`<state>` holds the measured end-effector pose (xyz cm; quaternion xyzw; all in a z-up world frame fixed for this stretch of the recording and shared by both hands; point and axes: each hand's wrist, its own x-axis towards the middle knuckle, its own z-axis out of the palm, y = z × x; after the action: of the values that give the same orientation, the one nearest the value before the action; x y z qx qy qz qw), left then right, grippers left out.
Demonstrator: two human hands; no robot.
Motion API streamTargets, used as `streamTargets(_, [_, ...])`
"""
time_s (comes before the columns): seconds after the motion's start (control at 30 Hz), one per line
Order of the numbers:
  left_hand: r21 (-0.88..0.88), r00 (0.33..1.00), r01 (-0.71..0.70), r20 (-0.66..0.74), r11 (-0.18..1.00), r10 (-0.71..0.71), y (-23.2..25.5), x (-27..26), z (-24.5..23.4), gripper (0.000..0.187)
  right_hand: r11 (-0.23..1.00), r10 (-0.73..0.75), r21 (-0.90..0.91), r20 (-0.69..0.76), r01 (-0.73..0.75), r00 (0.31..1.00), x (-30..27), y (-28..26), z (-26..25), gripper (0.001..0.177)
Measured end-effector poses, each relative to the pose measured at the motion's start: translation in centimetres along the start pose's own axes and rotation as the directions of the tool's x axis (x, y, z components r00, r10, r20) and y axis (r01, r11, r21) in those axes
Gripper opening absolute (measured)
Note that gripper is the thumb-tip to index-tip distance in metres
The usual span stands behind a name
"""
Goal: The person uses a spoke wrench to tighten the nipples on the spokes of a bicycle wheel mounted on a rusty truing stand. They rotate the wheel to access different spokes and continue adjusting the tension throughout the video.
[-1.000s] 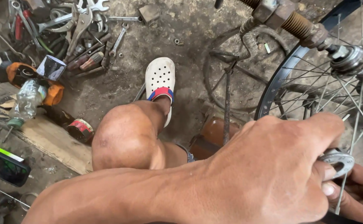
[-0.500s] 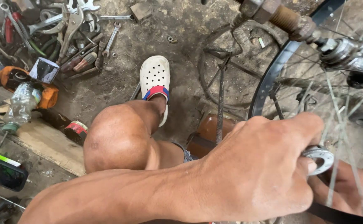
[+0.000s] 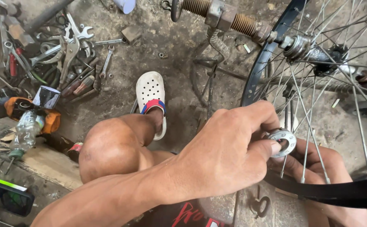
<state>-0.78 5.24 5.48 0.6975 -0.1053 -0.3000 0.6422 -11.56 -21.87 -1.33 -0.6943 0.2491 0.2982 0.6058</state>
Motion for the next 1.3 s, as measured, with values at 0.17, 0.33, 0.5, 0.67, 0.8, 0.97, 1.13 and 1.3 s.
streamTargets(0.17, [-0.014,0.998,-0.054,-0.035,0.998,0.054,-0.1,0.0,0.1,0.015,0.995,0.074,-0.054,-0.068,-0.078,0.995,0.9,0.8,0.4,0.027])
streamTargets(0.33, [-0.056,1.000,-0.008,0.004,0.998,0.009,0.3,0.2,0.1,0.013,0.969,-0.005,-0.248,-0.116,-0.024,0.993,2.0,-0.2,0.5,0.022])
streamTargets(0.5, [-0.006,1.000,-0.004,0.009,1.000,0.004,-0.4,0.4,0.4,0.014,0.990,0.036,-0.129,-0.103,-0.049,0.994,2.6,-0.5,1.0,0.022])
streamTargets(0.67, [0.054,0.999,-0.044,-0.019,0.998,0.045,-1.4,0.4,1.1,0.012,0.956,0.000,-0.294,-0.062,-0.018,0.998,3.4,0.5,0.0,0.021])
streamTargets(0.8, [0.081,0.998,-0.067,-0.011,0.994,0.068,-2.4,0.6,1.5,0.012,0.944,0.023,-0.325,-0.084,-0.049,0.996,3.2,0.0,-0.1,0.020])
streamTargets(0.97, [0.091,0.999,-0.020,0.032,0.996,0.017,-3.5,1.0,2.1,0.012,0.889,-0.093,-0.455,-0.075,0.049,0.993,1.2,-1.6,-1.8,0.022])
streamTargets(1.13, [0.102,0.998,-0.043,0.043,0.994,0.038,-3.7,1.7,2.3,0.015,0.960,-0.153,-0.259,-0.161,0.108,0.975,0.7,-0.3,-3.1,0.023])
streamTargets(1.3, [0.105,0.992,0.047,0.115,0.993,-0.059,-4.4,2.0,3.0,0.011,0.999,-0.029,-0.042,0.005,0.029,1.000,1.5,0.7,-4.9,0.028])
